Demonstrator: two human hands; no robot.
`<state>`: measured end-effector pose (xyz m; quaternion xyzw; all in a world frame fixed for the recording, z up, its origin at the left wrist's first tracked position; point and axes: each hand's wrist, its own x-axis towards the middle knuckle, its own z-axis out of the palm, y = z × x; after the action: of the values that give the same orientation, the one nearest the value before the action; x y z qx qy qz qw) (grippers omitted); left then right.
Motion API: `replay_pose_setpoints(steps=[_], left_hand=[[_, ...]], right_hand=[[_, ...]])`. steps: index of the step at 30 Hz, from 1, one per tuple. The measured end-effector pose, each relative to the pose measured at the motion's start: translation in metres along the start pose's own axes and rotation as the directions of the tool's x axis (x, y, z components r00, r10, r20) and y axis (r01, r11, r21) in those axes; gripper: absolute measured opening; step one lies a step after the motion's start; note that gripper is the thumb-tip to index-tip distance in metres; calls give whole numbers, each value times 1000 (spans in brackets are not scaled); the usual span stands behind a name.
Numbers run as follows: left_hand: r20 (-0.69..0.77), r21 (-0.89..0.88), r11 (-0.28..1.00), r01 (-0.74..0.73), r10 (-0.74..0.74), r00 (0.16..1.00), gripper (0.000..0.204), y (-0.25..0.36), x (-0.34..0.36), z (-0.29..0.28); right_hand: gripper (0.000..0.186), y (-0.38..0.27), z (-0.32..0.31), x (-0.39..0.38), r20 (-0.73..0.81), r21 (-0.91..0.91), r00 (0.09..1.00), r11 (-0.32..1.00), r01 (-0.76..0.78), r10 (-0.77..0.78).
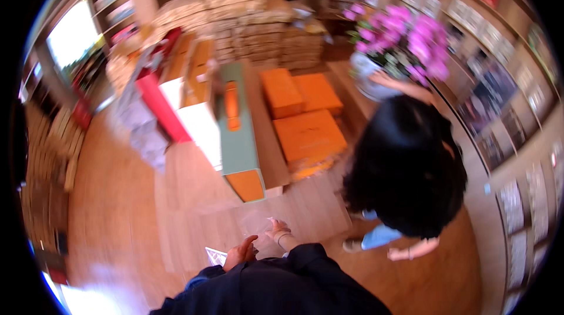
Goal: The person wraps small orange boxes in clear plastic bags. They pick up a box, slide it into a bag, and seal it. The person then wipes the wrapped box with a white tissue. The process is repeated for multiple boxes in a retail setting.
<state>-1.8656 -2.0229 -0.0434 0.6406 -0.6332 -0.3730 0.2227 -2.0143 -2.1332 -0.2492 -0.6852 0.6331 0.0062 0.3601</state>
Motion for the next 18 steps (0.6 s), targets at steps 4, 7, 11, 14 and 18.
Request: replay_pose_setpoints(steps=[4,7,11,14,18], left_hand=[[95,130,990,-59,47,994,29,-9,10,19],[191,142,989,-29,1,981,29,7,15,17],[289,160,987,-36,-12,957,28,-6,19,24],[381,109,993,-39,-5,925,30,-13,25,35],[485,112,991,-70,7,874,30,-7,29,44]], right_hand=[[67,39,28,19,65,-61,979,980,-188,192],[63,58,26,7,116,-89,960,966,-244,254],[65,51,9,-19,165,13,929,941,-337,331],[57,71,22,-24,172,98,941,946,-310,291],[51,127,86,-10,121,169,941,928,-333,315]])
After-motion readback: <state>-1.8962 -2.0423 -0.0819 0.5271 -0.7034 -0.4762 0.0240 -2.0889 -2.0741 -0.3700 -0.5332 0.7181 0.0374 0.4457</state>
